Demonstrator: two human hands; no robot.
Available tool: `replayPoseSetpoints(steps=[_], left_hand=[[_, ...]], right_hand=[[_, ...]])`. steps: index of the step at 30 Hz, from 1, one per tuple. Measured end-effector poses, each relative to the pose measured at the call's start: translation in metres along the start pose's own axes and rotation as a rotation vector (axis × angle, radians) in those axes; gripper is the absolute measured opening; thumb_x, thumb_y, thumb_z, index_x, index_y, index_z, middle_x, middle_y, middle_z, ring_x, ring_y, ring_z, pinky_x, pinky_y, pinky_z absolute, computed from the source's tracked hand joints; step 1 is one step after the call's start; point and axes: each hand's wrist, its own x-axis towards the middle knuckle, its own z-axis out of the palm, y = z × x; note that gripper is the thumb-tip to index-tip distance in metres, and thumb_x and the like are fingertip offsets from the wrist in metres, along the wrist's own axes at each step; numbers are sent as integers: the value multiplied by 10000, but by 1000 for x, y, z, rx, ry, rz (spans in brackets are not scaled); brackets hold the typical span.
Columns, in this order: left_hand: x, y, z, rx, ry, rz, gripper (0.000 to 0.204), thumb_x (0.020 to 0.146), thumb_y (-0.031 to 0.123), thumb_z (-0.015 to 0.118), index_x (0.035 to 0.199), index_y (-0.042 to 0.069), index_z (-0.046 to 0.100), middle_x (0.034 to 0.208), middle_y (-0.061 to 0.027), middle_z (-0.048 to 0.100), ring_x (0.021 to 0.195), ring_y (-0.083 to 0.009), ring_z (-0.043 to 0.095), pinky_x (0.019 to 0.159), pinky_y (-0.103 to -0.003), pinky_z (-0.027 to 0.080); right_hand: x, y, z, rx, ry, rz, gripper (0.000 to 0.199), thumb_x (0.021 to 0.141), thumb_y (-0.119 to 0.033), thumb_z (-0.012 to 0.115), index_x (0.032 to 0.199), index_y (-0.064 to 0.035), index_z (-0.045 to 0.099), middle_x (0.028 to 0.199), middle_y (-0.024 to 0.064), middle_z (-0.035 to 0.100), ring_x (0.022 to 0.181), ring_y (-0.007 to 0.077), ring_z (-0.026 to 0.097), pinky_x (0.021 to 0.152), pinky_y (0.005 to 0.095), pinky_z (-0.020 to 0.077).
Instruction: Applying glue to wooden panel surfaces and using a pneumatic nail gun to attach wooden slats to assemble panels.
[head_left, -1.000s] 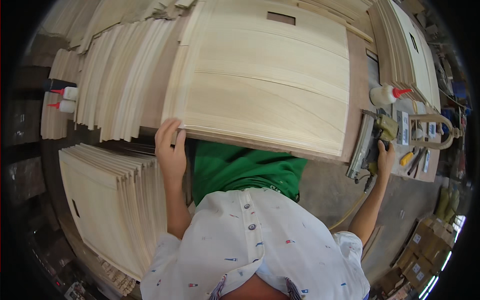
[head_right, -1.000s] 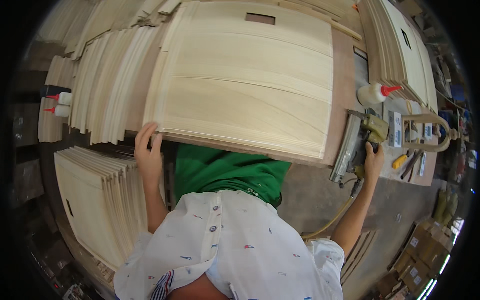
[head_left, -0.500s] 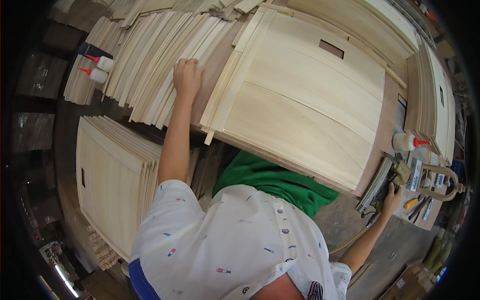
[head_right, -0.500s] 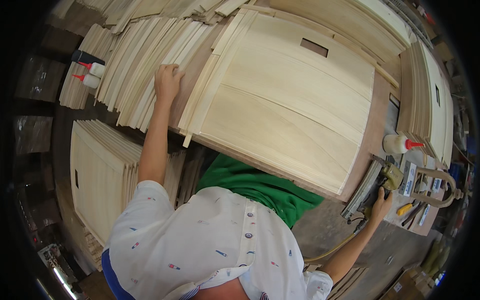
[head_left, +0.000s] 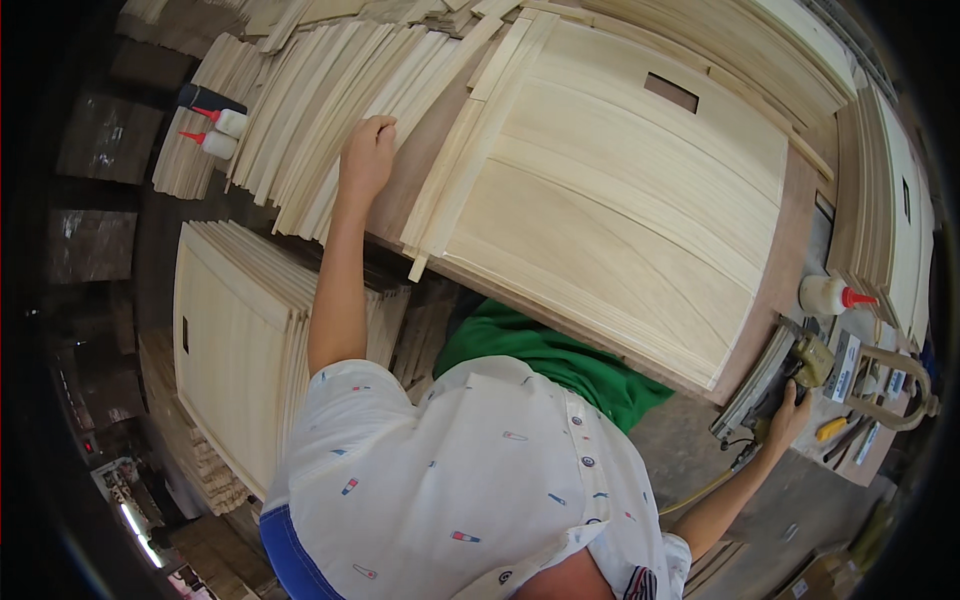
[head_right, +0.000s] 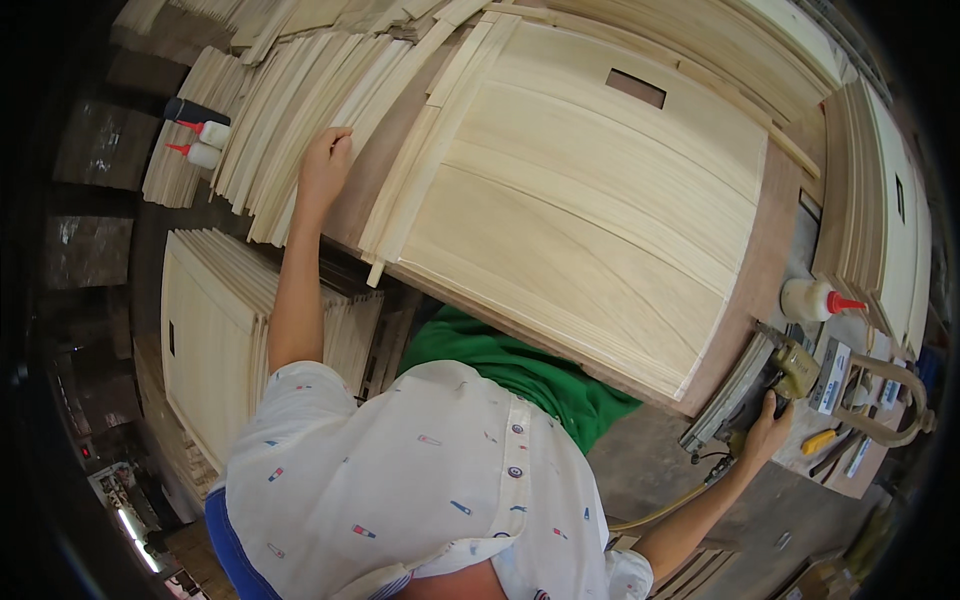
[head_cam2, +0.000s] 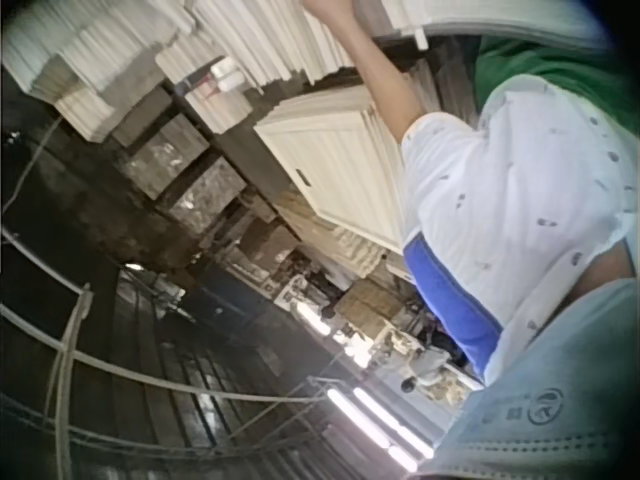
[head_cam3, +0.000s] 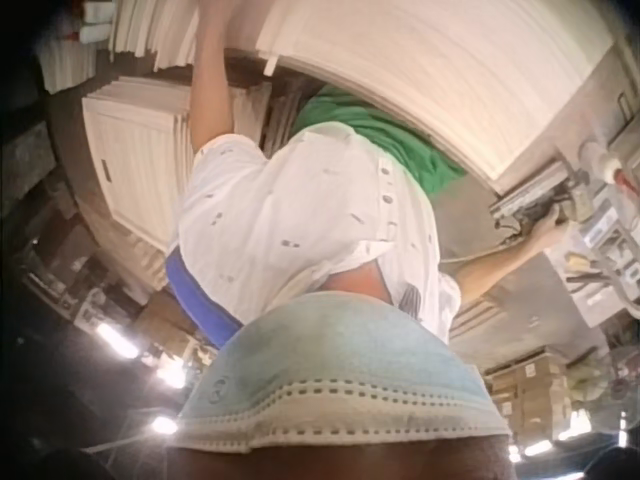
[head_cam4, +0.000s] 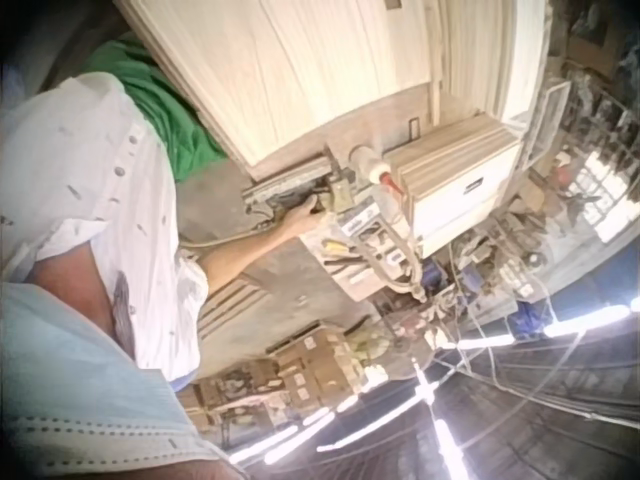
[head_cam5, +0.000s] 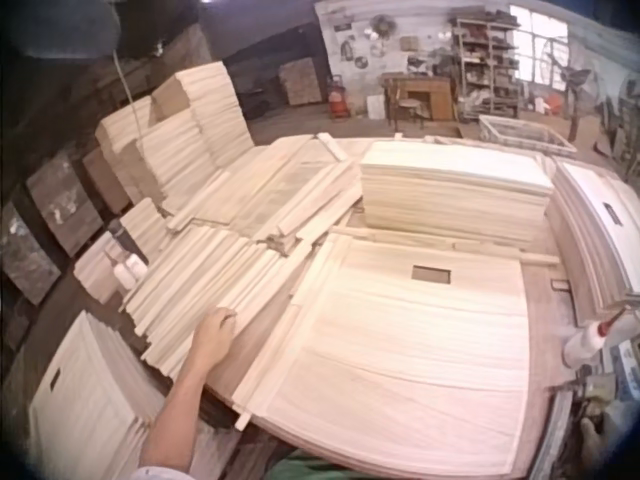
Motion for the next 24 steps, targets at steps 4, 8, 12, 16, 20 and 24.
replayPoseSetpoints(steps=[4,8,12,16,20,24], left_hand=[[-5,54,0,-205,-54,-32,313,922,191,541,1149,-5,627,1036,-166,645,956,-286,614,857,-372,467],[1,94,17,-317,-283,84,324,902,152,593,1187,-2,608,1048,-141,607,935,-256,593,837,-348,467],[20,144,56,-220,-385,547,356,884,131,632,1214,5,588,1024,-80,573,959,-214,562,814,-325,455],[45,180,102,-292,-357,687,348,849,123,654,1177,20,605,1018,-99,567,967,-263,561,833,-343,455],[57,202,137,-358,-363,761,298,833,102,648,1121,34,619,1003,-96,576,953,-272,559,827,-366,463],[68,212,165,-397,-338,870,266,837,98,643,1096,36,630,990,-86,590,948,-270,564,831,-363,469]], right_hand=[[-7,-3,4,-41,100,-53,517,905,-321,617,1217,86,547,1077,271,638,993,382,608,880,394,451],[-4,-9,6,-9,93,-66,529,908,-325,614,1220,96,538,1099,287,630,1016,396,598,895,399,442],[-7,1,6,-75,119,-5,558,911,-329,614,1247,106,518,1148,295,611,1084,395,583,949,401,423],[-9,-10,3,-54,76,12,598,897,-348,625,1275,101,509,1179,290,603,1128,377,572,980,395,409],[-13,-15,5,-40,106,94,609,889,-331,640,1298,97,494,1202,287,593,1140,373,567,990,377,405],[-14,-22,0,-63,92,149,611,890,-326,641,1298,103,490,1215,285,588,1147,364,565,995,373,403]])
